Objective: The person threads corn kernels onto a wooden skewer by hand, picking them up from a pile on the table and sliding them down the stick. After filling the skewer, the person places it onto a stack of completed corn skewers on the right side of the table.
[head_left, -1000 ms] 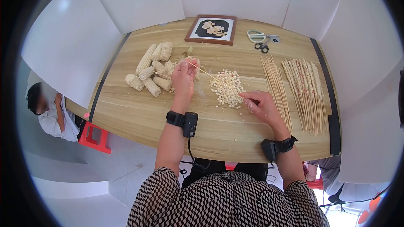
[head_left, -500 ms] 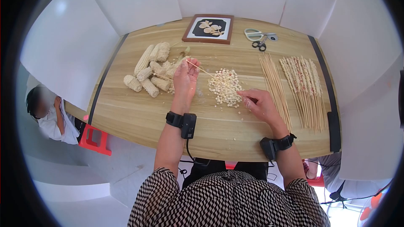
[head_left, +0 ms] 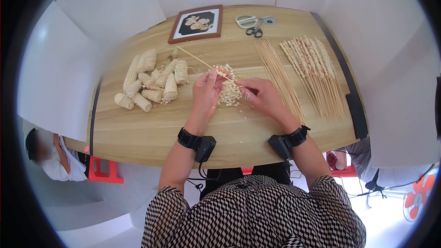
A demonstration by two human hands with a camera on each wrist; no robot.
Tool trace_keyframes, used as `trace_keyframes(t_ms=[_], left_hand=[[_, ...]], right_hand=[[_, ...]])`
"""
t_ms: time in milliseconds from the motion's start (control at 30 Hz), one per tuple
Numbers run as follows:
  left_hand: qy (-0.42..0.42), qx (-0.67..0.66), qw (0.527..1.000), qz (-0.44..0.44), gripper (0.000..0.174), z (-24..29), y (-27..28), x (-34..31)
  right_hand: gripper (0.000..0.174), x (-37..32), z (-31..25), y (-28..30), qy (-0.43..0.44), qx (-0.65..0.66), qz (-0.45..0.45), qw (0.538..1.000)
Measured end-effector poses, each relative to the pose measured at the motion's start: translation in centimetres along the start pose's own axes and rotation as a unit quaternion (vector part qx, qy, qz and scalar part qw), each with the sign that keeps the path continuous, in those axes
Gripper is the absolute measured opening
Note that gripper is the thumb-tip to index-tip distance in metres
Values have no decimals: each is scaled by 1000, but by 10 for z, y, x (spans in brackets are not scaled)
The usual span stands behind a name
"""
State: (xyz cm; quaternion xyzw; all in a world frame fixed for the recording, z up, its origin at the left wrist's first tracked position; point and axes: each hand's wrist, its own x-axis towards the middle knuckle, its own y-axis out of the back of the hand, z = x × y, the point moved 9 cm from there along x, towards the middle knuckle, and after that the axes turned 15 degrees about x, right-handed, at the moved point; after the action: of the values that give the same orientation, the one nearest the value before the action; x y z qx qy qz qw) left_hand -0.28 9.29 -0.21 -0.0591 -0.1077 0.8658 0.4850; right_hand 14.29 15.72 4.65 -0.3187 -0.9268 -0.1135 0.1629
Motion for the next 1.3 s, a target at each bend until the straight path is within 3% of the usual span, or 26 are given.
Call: trace_keyframes(t_ms=[333, 533, 600, 633, 700, 733, 800, 900, 1100, 1233, 1300], left_hand=[[-11, 44, 997, 55, 27, 4, 9, -1], [-55, 194, 976, 82, 22, 7, 11, -1], [-154, 374, 911, 85, 14, 20, -4, -9], [-150, 375, 912, 78, 14, 17, -9, -11], [-349, 538, 768, -9, 11, 36, -54, -31], [-348, 537, 768, -16, 11, 36, -60, -32], [-368, 584, 715, -111, 11, 24, -85, -41], [-372, 611, 674, -185, 11, 6, -100, -47], [-366, 631, 652, -207, 12, 8, -105, -52], [-389, 600, 665, -214, 13, 12, -104, -57], [-251, 534, 791, -164, 11, 14, -80, -39]], right_hand=[[26, 0, 1, 2, 20, -20, 16, 999], [21, 2, 0, 12, 14, -46, 52, 998], [21, 2, 1, 17, 10, -60, 71, 996], [21, 2, 1, 22, 15, -65, 93, 993], [20, 2, 3, 31, 18, -71, 121, 990], [20, 2, 3, 33, 27, -71, 127, 989], [20, 2, 2, 36, 35, -73, 136, 987], [19, 2, 3, 37, 24, -59, 140, 988], [19, 2, -4, 35, 51, -71, 135, 987], [18, 2, 2, 33, 35, -74, 128, 988], [18, 3, 2, 32, 34, -63, 123, 990]])
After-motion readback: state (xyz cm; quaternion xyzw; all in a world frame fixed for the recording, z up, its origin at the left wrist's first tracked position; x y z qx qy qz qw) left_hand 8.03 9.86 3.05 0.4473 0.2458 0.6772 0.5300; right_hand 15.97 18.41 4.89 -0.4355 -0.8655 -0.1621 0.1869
